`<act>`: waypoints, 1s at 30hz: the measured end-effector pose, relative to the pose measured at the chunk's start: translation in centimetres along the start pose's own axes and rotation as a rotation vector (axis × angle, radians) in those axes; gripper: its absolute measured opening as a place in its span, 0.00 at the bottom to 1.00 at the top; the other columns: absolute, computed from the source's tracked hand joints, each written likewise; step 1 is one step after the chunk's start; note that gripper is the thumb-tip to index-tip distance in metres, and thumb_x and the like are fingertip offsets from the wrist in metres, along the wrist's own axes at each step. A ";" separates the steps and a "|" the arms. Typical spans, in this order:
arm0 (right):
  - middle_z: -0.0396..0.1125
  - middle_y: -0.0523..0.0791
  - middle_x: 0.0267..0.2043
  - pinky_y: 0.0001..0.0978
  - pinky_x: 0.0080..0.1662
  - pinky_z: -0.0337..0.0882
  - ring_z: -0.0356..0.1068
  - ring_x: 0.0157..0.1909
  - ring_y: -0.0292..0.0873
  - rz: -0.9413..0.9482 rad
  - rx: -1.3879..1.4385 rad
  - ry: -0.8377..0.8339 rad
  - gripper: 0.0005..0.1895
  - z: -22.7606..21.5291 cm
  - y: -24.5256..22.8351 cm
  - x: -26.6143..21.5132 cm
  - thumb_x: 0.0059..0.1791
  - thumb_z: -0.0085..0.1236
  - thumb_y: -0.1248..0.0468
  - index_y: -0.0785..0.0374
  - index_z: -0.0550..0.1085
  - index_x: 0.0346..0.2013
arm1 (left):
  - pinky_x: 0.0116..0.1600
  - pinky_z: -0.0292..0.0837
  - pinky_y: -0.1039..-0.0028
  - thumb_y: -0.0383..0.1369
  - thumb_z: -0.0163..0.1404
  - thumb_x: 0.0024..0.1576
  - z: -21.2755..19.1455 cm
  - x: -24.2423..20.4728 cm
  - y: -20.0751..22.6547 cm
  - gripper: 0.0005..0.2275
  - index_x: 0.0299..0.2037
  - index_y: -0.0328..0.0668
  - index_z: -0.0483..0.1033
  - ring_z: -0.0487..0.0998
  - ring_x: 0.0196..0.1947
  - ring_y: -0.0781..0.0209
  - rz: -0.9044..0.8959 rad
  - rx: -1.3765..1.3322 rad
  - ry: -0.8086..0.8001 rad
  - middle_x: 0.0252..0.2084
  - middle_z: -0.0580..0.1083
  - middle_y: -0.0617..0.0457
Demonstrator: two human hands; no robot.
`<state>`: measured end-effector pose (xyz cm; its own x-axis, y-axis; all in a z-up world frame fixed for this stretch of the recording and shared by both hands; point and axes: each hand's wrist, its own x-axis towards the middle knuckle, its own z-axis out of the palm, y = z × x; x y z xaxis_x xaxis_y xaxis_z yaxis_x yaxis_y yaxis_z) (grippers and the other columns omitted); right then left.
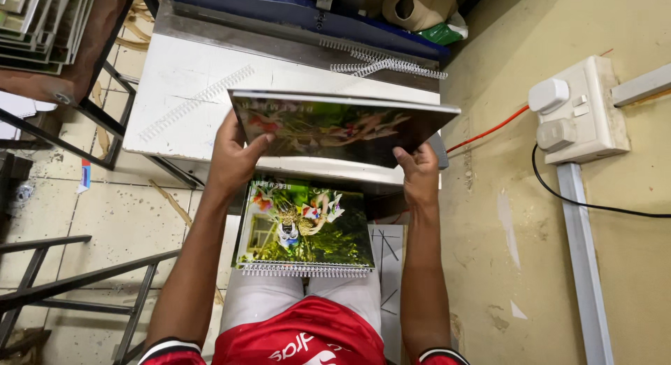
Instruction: The person handles a white plastic spiral binding coil and a printed calendar sheet, inserting the coil into the punched holes to bind the pages. They repeatedly flip through the assembled calendar to check the binding and then place it on a stack.
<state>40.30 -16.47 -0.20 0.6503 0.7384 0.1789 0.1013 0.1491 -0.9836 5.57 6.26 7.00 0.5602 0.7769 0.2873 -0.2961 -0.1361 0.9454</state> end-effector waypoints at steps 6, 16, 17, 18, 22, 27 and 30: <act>0.75 0.53 0.49 0.50 0.60 0.75 0.76 0.53 0.48 0.029 0.066 0.063 0.24 4.8 5.6 -0.6 0.48 0.67 0.77 0.70 0.73 0.58 | 0.67 0.67 0.45 0.25 0.56 0.62 2.3 -0.8 -6.0 0.19 0.62 0.39 0.66 0.74 0.57 0.49 0.086 0.106 0.176 0.52 0.74 0.41; 0.77 0.49 0.41 0.43 0.54 0.78 0.76 0.46 0.41 0.053 -0.007 0.125 0.16 4.0 5.6 -1.9 0.48 0.69 0.75 0.66 0.78 0.50 | 0.65 0.69 0.48 0.26 0.56 0.63 1.8 -2.4 -4.3 0.17 0.59 0.39 0.65 0.75 0.57 0.50 0.020 0.285 0.187 0.51 0.73 0.41; 0.77 0.47 0.42 0.42 0.53 0.78 0.76 0.45 0.39 0.099 -0.039 0.141 0.17 2.1 9.9 -2.8 0.49 0.70 0.74 0.67 0.78 0.52 | 0.63 0.69 0.43 0.26 0.54 0.65 1.7 -2.9 -5.1 0.16 0.59 0.35 0.63 0.76 0.57 0.39 0.028 0.341 0.183 0.52 0.73 0.35; 0.78 0.46 0.43 0.42 0.52 0.77 0.75 0.45 0.37 0.130 -0.070 0.152 0.19 0.4 14.1 -2.7 0.49 0.71 0.72 0.67 0.78 0.53 | 0.60 0.70 0.38 0.26 0.52 0.67 1.5 -2.8 -6.0 0.15 0.60 0.32 0.61 0.77 0.57 0.28 0.051 0.396 0.183 0.53 0.72 0.29; 0.77 0.41 0.43 0.36 0.54 0.77 0.73 0.44 0.31 0.149 -0.159 0.160 0.18 2.4 8.9 -2.9 0.50 0.71 0.71 0.65 0.77 0.53 | 0.62 0.70 0.38 0.29 0.52 0.69 2.3 -3.9 -7.3 0.17 0.61 0.29 0.61 0.76 0.58 0.27 0.016 0.390 0.245 0.55 0.73 0.29; 0.77 0.46 0.52 0.42 0.58 0.78 0.76 0.53 0.39 0.197 -0.131 0.147 0.25 -1.6 16.2 -4.2 0.52 0.68 0.73 0.64 0.73 0.63 | 0.59 0.70 0.35 0.31 0.50 0.70 2.2 -4.6 -7.5 0.15 0.60 0.32 0.60 0.76 0.57 0.23 -0.112 0.449 0.199 0.53 0.73 0.27; 0.71 0.53 0.64 0.55 0.63 0.75 0.72 0.64 0.52 0.229 -0.228 0.072 0.32 7.1 -1.3 -3.4 0.54 0.66 0.69 0.63 0.65 0.72 | 0.61 0.72 0.44 0.29 0.50 0.67 2.6 -4.3 -2.8 0.13 0.59 0.37 0.66 0.79 0.54 0.37 -0.353 0.436 0.151 0.52 0.76 0.38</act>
<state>32.56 -14.49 0.63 0.7267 0.6857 -0.0415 0.1070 -0.1727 -0.9791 6.02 1.75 3.52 0.4409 0.8961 -0.0514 0.2521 -0.0687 0.9653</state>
